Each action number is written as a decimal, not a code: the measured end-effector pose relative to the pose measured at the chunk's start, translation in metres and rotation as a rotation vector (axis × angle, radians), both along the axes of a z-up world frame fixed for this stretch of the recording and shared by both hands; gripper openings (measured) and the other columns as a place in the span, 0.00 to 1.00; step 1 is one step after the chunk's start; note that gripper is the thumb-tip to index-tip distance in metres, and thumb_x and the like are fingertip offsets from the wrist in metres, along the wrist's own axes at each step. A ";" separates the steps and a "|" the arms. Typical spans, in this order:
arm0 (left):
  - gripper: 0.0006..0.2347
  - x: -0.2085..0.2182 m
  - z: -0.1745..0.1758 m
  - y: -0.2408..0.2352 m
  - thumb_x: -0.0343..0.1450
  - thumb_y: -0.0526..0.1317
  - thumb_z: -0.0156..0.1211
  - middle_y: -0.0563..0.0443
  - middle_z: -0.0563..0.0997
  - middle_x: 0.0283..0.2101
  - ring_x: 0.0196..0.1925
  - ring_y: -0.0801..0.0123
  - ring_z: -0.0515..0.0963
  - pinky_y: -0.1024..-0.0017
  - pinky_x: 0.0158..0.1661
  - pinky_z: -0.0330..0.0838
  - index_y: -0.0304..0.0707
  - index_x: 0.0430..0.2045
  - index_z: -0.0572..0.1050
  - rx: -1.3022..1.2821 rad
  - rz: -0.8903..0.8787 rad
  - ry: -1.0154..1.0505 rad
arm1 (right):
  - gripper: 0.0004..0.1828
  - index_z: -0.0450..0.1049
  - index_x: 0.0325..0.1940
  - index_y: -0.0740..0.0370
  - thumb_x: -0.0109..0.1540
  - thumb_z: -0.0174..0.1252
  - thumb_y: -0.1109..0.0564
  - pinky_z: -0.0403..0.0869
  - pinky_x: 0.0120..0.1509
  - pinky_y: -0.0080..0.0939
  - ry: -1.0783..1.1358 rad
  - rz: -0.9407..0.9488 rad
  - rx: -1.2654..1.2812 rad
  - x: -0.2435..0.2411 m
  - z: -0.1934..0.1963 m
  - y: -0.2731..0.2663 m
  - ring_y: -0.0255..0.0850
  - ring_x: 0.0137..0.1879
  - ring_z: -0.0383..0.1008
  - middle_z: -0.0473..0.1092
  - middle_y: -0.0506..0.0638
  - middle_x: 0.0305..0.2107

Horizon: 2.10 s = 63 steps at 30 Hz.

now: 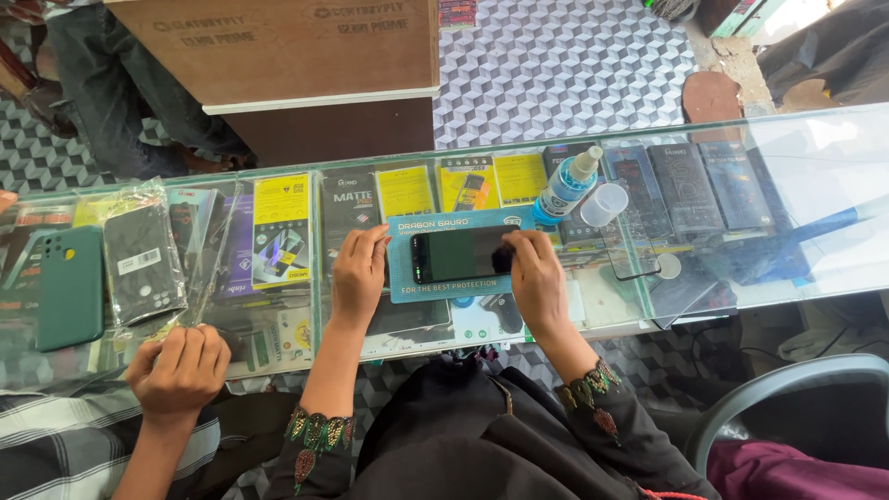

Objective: The person cleans a black smartphone screen using a spray bottle and a cloth. They wipe the screen repeatedly, rotate the phone, and place it on a blue mat. The person then opens a yellow box and removes a white packet, placing it on the counter.

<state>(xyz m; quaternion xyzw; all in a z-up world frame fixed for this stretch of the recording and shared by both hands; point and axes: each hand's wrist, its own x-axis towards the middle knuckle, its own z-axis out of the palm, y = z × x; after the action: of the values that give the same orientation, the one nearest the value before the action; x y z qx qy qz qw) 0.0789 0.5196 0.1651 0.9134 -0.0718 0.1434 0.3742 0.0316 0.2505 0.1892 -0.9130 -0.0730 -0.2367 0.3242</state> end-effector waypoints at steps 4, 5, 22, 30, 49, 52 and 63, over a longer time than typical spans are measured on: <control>0.18 -0.001 0.005 0.001 0.77 0.51 0.52 0.48 0.80 0.54 0.60 0.60 0.78 0.57 0.65 0.67 0.50 0.60 0.71 0.048 0.070 0.245 | 0.12 0.79 0.47 0.65 0.60 0.59 0.69 0.74 0.57 0.48 -0.074 -0.005 -0.122 0.006 0.011 0.006 0.51 0.53 0.74 0.76 0.52 0.48; 0.21 -0.002 0.007 0.000 0.76 0.50 0.57 0.44 0.77 0.58 0.65 0.54 0.74 0.50 0.70 0.59 0.43 0.62 0.70 0.023 -0.048 0.013 | 0.12 0.79 0.48 0.66 0.60 0.58 0.68 0.74 0.57 0.48 -0.067 0.016 -0.099 0.005 0.012 0.009 0.51 0.53 0.75 0.75 0.54 0.49; 0.40 0.002 0.005 -0.007 0.59 0.65 0.66 0.48 0.62 0.71 0.78 0.50 0.45 0.35 0.70 0.26 0.41 0.62 0.67 0.466 -0.297 0.030 | 0.18 0.78 0.46 0.66 0.52 0.56 0.69 0.73 0.54 0.51 0.065 0.179 -0.159 0.011 -0.003 0.099 0.55 0.50 0.73 0.73 0.57 0.41; 0.41 0.000 0.004 -0.006 0.59 0.69 0.66 0.47 0.63 0.70 0.77 0.46 0.46 0.33 0.70 0.27 0.39 0.60 0.68 0.384 -0.299 0.031 | 0.18 0.79 0.48 0.65 0.55 0.56 0.70 0.71 0.56 0.50 -0.007 -0.004 -0.189 0.042 0.001 0.049 0.53 0.52 0.71 0.72 0.56 0.39; 0.41 0.000 0.000 -0.005 0.60 0.69 0.64 0.43 0.62 0.71 0.77 0.45 0.46 0.32 0.70 0.26 0.39 0.60 0.69 0.387 -0.300 0.004 | 0.27 0.76 0.56 0.64 0.52 0.55 0.70 0.71 0.57 0.49 -0.021 0.121 -0.319 -0.033 0.001 0.068 0.52 0.52 0.71 0.72 0.52 0.46; 0.41 0.001 0.002 -0.006 0.59 0.71 0.62 0.42 0.62 0.71 0.77 0.44 0.46 0.32 0.69 0.26 0.39 0.59 0.69 0.395 -0.297 0.015 | 0.25 0.78 0.54 0.63 0.53 0.55 0.72 0.72 0.56 0.48 0.028 0.004 -0.359 -0.032 -0.004 0.033 0.50 0.50 0.72 0.72 0.52 0.44; 0.47 0.003 -0.014 -0.005 0.59 0.77 0.54 0.39 0.61 0.71 0.77 0.46 0.46 0.32 0.69 0.26 0.37 0.64 0.65 0.438 -0.304 -0.016 | 0.12 0.81 0.51 0.66 0.64 0.59 0.69 0.72 0.58 0.47 0.009 -0.242 -0.242 -0.015 0.002 -0.033 0.49 0.51 0.73 0.74 0.54 0.44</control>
<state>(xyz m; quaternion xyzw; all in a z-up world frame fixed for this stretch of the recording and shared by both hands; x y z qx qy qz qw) 0.0816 0.5151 0.1516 0.9502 -0.2403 0.0739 0.1840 0.0163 0.2173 0.1915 -0.9485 0.0110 -0.2596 0.1812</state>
